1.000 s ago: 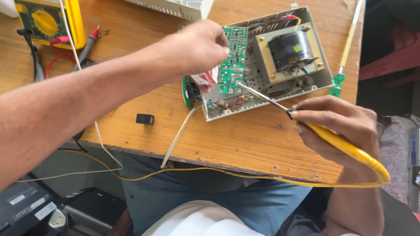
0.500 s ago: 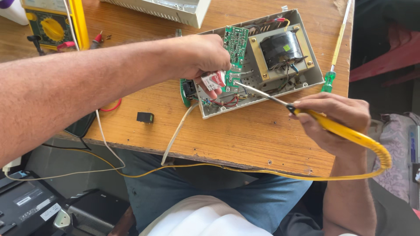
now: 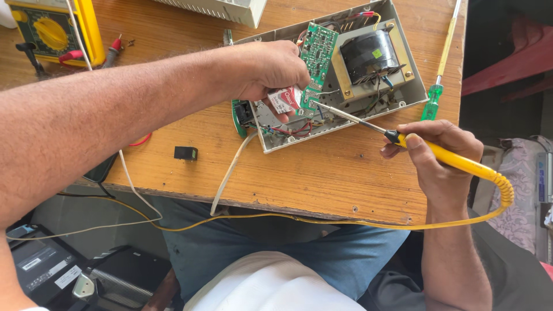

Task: The person places a small component onto a circuit board inside an open device casing, then uses a soldering iron to solder multiple points on the board. The person holds the board steady with one hand while applying the soldering iron with the other, working on different sections of the board throughout the clip.

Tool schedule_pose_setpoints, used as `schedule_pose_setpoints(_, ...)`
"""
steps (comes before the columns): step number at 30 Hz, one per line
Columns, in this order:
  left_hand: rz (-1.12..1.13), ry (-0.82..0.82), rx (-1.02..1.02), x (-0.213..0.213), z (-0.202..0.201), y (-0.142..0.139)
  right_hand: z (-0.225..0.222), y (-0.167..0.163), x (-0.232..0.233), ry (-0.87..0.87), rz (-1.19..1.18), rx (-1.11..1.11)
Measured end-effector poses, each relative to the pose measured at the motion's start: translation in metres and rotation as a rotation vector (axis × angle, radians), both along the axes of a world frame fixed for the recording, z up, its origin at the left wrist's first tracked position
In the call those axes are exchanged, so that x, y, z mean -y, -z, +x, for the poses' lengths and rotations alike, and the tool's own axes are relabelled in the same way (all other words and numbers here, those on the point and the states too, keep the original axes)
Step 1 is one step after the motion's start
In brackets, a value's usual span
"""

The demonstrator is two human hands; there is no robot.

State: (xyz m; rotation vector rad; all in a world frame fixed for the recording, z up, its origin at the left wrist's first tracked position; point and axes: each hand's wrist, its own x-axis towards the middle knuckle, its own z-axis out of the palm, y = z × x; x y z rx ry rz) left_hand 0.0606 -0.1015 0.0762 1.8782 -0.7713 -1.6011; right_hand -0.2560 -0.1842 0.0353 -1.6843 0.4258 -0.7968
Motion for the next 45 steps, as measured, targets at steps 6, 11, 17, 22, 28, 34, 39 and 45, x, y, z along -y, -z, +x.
schedule_pose_setpoints(6, -0.006, 0.004, 0.032, -0.003, -0.003, -0.004, 0.001, 0.003, 0.001, 0.001, 0.018, 0.017)
schedule_pose_setpoints(11, -0.005, 0.001, 0.067, -0.007, -0.004, -0.012, 0.001, 0.005, 0.003, -0.015, -0.007, 0.020)
schedule_pose_setpoints(17, -0.045, -0.032, 0.042, -0.007, -0.007, -0.005, -0.001, 0.009, 0.008, -0.051, 0.114, 0.056)
schedule_pose_setpoints(22, -0.121, -0.021, 0.006, -0.003, -0.006, 0.008, -0.002, 0.013, 0.010, -0.044, 0.144, 0.070)
schedule_pose_setpoints(28, -0.098, 0.014, 0.095, -0.003, -0.006, 0.012, -0.004, 0.013, 0.010, -0.026, 0.132, 0.062)
schedule_pose_setpoints(34, -0.127, 0.020, 0.052, -0.005, -0.006, 0.007, -0.003, 0.012, 0.007, -0.029, 0.099, 0.084)
schedule_pose_setpoints(39, -0.099, 0.008, 0.035, -0.006, -0.006, 0.006, -0.005, 0.012, 0.009, -0.029, 0.035, 0.080)
schedule_pose_setpoints(45, -0.121, -0.013, -0.001, -0.004, -0.005, 0.010, -0.006, 0.011, 0.009, -0.041, 0.033, 0.080)
